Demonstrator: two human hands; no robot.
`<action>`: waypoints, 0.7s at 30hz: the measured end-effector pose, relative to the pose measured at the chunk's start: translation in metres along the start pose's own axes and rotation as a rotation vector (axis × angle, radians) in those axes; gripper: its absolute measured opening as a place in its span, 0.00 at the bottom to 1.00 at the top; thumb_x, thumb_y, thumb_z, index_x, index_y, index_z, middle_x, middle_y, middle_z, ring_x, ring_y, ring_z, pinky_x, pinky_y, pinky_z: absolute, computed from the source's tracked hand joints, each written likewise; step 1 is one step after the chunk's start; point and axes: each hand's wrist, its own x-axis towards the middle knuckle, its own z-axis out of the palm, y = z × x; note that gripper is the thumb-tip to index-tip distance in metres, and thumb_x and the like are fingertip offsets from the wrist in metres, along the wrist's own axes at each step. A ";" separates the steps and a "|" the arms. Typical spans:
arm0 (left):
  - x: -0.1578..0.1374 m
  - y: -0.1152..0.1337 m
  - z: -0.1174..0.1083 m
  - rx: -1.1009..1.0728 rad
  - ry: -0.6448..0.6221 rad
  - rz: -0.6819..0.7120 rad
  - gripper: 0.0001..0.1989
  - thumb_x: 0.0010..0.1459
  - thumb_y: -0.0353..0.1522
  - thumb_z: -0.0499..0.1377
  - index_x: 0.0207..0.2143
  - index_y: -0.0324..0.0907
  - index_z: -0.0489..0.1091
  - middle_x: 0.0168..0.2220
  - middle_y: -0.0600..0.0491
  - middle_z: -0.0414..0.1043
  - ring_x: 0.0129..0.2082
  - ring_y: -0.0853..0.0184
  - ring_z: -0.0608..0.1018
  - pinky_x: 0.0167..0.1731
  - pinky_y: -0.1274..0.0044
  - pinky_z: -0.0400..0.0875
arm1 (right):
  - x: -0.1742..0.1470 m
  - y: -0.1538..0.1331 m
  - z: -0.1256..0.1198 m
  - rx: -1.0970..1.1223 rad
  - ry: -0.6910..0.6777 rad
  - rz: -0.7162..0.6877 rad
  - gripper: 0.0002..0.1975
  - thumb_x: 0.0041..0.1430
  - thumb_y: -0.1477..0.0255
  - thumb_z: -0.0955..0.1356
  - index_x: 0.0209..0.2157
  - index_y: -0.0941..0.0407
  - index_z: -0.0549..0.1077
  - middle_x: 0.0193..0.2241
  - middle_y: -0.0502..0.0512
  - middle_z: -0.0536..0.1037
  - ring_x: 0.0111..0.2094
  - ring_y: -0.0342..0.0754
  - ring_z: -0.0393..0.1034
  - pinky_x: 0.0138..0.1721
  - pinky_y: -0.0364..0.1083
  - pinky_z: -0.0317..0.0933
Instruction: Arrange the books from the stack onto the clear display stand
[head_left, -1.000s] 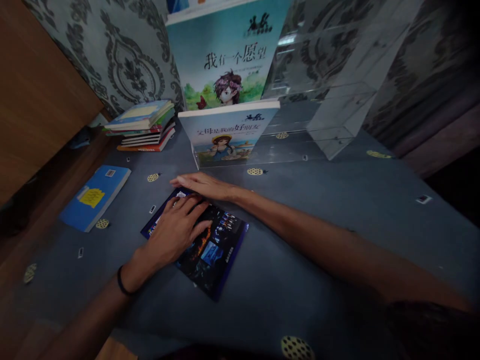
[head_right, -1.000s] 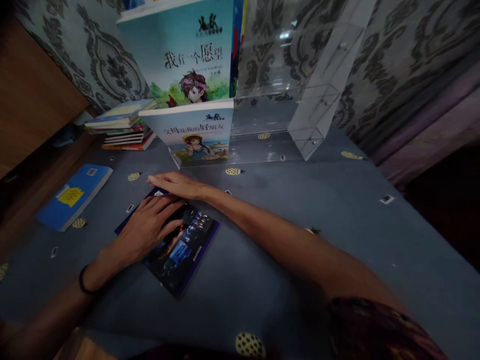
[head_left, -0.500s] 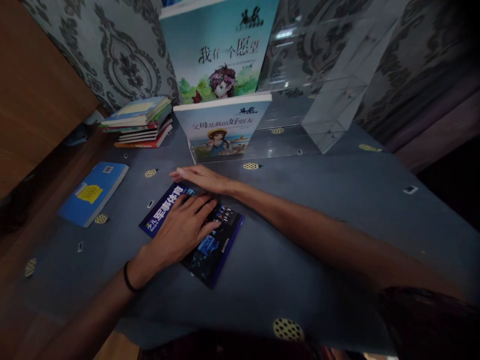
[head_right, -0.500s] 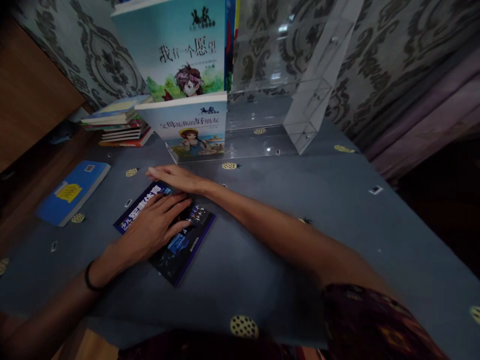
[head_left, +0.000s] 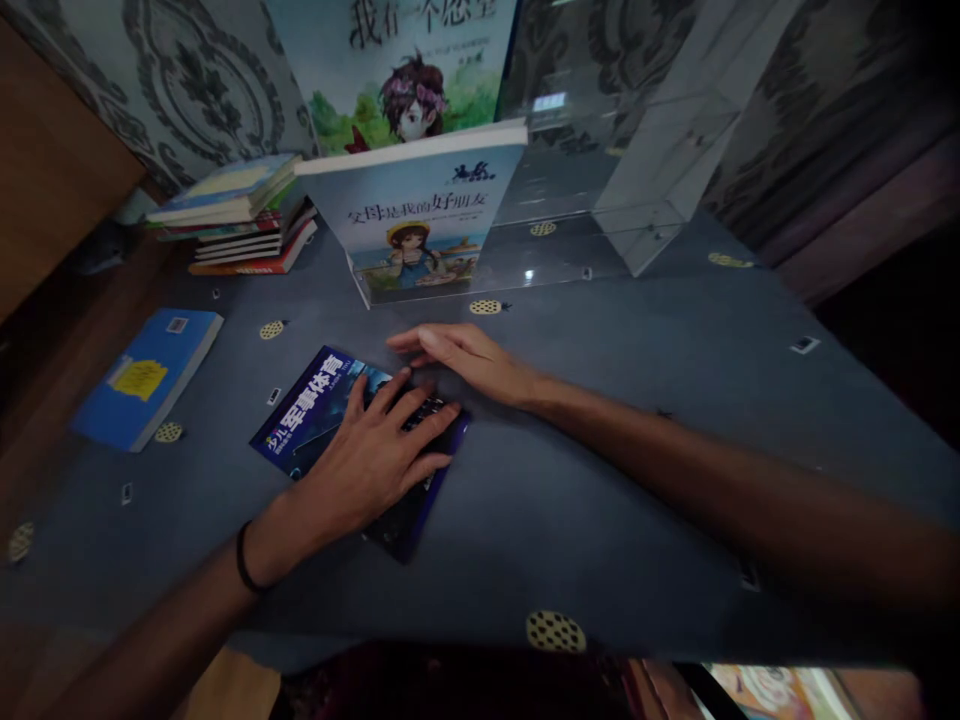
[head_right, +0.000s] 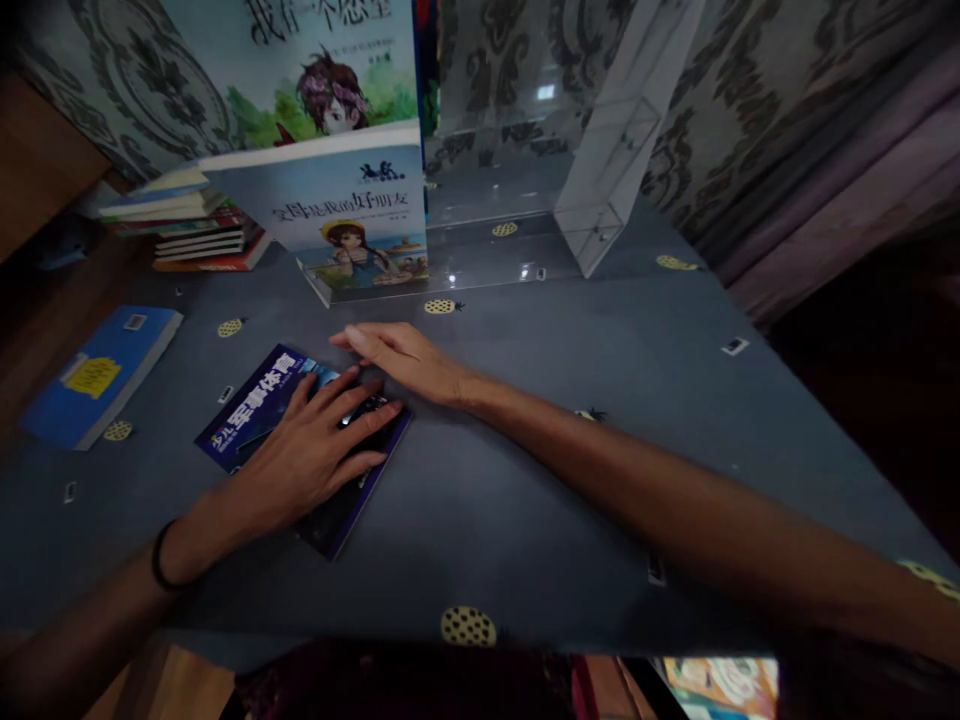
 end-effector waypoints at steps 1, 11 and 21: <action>0.001 0.002 -0.001 -0.007 -0.005 -0.008 0.23 0.71 0.44 0.51 0.64 0.49 0.66 0.64 0.43 0.66 0.69 0.43 0.62 0.62 0.41 0.58 | 0.000 0.001 0.000 0.012 0.005 0.001 0.31 0.68 0.46 0.61 0.53 0.55 0.79 0.55 0.59 0.79 0.57 0.56 0.72 0.59 0.56 0.65; 0.005 0.012 -0.003 -0.017 -0.038 0.029 0.23 0.73 0.42 0.47 0.66 0.49 0.63 0.65 0.43 0.66 0.68 0.48 0.63 0.64 0.43 0.55 | 0.000 0.000 0.004 0.007 0.020 0.000 0.29 0.69 0.48 0.61 0.50 0.55 0.80 0.52 0.59 0.81 0.52 0.54 0.75 0.54 0.53 0.69; -0.012 0.003 -0.004 -0.123 -0.116 0.096 0.26 0.73 0.44 0.48 0.70 0.50 0.56 0.73 0.49 0.52 0.73 0.53 0.53 0.69 0.48 0.44 | -0.004 -0.001 0.008 -0.162 -0.005 -0.042 0.27 0.70 0.50 0.60 0.49 0.54 0.81 0.47 0.54 0.82 0.50 0.53 0.75 0.55 0.52 0.66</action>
